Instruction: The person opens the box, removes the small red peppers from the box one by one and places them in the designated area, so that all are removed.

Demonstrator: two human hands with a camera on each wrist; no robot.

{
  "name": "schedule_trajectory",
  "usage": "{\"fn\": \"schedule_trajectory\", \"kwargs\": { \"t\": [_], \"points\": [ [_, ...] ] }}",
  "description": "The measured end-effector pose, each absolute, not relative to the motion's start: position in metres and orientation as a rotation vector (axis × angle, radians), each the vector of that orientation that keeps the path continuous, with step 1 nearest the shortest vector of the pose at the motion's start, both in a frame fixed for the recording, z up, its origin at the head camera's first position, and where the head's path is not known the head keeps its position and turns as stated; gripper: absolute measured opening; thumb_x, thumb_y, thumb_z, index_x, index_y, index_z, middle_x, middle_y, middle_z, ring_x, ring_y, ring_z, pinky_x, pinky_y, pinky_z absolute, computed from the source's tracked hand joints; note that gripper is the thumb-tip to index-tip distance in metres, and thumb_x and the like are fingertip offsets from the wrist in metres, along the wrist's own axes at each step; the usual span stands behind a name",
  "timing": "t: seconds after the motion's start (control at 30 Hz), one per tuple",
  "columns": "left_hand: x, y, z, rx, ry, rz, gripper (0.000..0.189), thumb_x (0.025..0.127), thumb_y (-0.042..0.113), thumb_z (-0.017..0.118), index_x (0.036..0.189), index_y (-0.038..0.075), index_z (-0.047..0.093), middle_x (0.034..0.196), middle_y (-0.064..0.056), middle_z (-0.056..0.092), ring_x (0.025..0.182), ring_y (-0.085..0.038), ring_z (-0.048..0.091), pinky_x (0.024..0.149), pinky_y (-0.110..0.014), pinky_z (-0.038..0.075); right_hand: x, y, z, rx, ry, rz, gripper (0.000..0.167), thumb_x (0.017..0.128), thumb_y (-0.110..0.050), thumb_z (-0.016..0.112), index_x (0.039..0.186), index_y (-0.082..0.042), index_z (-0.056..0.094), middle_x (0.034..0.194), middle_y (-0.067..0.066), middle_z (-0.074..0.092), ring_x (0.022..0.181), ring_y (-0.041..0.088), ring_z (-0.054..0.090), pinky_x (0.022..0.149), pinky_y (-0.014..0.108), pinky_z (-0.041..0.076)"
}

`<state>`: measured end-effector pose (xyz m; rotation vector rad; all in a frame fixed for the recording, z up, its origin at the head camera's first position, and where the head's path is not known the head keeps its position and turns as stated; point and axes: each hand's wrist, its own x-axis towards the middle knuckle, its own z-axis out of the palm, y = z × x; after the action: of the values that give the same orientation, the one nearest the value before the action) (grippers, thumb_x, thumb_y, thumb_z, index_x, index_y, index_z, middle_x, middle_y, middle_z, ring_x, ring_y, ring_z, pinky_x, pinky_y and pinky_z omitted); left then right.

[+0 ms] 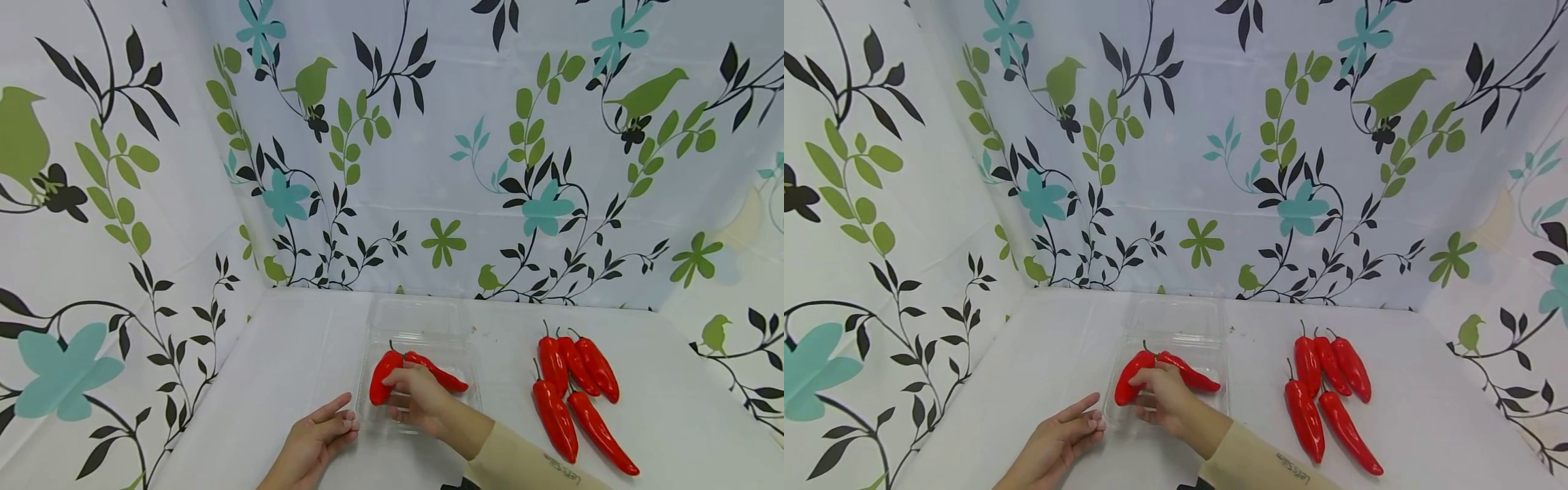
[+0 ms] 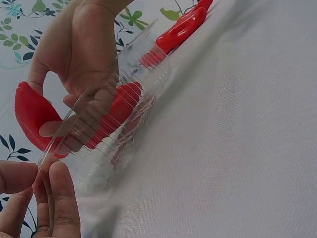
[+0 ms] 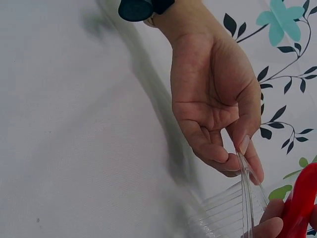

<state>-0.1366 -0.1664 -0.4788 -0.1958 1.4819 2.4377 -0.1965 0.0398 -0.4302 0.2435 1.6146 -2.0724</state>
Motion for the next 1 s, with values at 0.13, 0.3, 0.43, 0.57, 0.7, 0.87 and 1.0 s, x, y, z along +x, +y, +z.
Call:
{"fn": "schedule_trajectory", "kwargs": {
  "t": [0.13,0.3,0.43,0.57,0.7,0.87,1.0],
  "points": [
    [-0.136,-0.166,-0.479,-0.201,1.482,2.446,0.065,0.094,-0.004,0.064,0.151,-0.012,0.034,0.104,-0.010,0.065,0.095,-0.019,0.069,0.092,-0.032,0.057,-0.194,0.044,-0.428,0.207,1.589,-2.068,0.086,0.085,-0.018,0.074,0.153,-0.004,0.022,0.129,0.018,0.057,0.106,0.034,0.059,0.083,0.035,0.058],
    [-0.136,-0.166,-0.479,-0.198,1.482,2.452,0.064,0.094,-0.005,0.064,0.150,-0.012,0.035,0.102,-0.009,0.066,0.094,-0.018,0.069,0.092,-0.032,0.057,-0.192,0.049,-0.428,0.152,1.537,-2.096,0.081,0.087,-0.017,0.069,0.152,-0.006,0.023,0.127,0.017,0.059,0.104,0.031,0.060,0.078,0.031,0.057],
    [-0.136,-0.166,-0.478,-0.198,1.483,2.445,0.064,0.093,-0.004,0.065,0.150,-0.012,0.035,0.104,-0.010,0.065,0.095,-0.020,0.069,0.092,-0.032,0.057,-0.192,0.054,-0.428,0.109,1.492,-2.117,0.073,0.089,-0.015,0.064,0.150,-0.008,0.025,0.123,0.015,0.060,0.098,0.027,0.062,0.073,0.028,0.056],
    [-0.136,-0.166,-0.477,-0.200,1.490,2.443,0.065,0.093,-0.004,0.066,0.150,-0.012,0.036,0.104,-0.011,0.065,0.095,-0.020,0.069,0.092,-0.032,0.057,-0.192,0.059,-0.427,0.079,1.428,-2.122,0.071,0.089,-0.015,0.062,0.150,-0.010,0.026,0.123,0.014,0.060,0.097,0.027,0.064,0.075,0.028,0.058],
    [-0.135,-0.165,-0.477,-0.209,1.487,2.453,0.064,0.093,-0.005,0.065,0.150,-0.012,0.037,0.102,-0.010,0.065,0.093,-0.019,0.070,0.092,-0.032,0.057,-0.191,0.065,-0.423,0.049,1.367,-2.121,0.071,0.089,-0.016,0.064,0.151,-0.011,0.028,0.130,0.015,0.057,0.107,0.030,0.064,0.082,0.033,0.060],
    [-0.135,-0.165,-0.477,-0.225,1.485,2.455,0.063,0.094,-0.005,0.064,0.150,-0.011,0.037,0.102,-0.010,0.064,0.092,-0.019,0.070,0.092,-0.032,0.058,-0.188,0.068,-0.416,-0.010,1.331,-2.119,0.074,0.088,-0.014,0.064,0.152,-0.012,0.027,0.137,0.016,0.052,0.116,0.032,0.061,0.094,0.042,0.057],
    [-0.135,-0.164,-0.477,-0.226,1.497,2.449,0.063,0.093,-0.005,0.065,0.150,-0.012,0.037,0.103,-0.011,0.064,0.093,-0.019,0.069,0.091,-0.032,0.058,-0.186,0.072,-0.413,-0.063,1.306,-2.136,0.077,0.087,-0.013,0.065,0.153,-0.014,0.026,0.143,0.018,0.048,0.117,0.031,0.059,0.097,0.046,0.055]
  ]
}}
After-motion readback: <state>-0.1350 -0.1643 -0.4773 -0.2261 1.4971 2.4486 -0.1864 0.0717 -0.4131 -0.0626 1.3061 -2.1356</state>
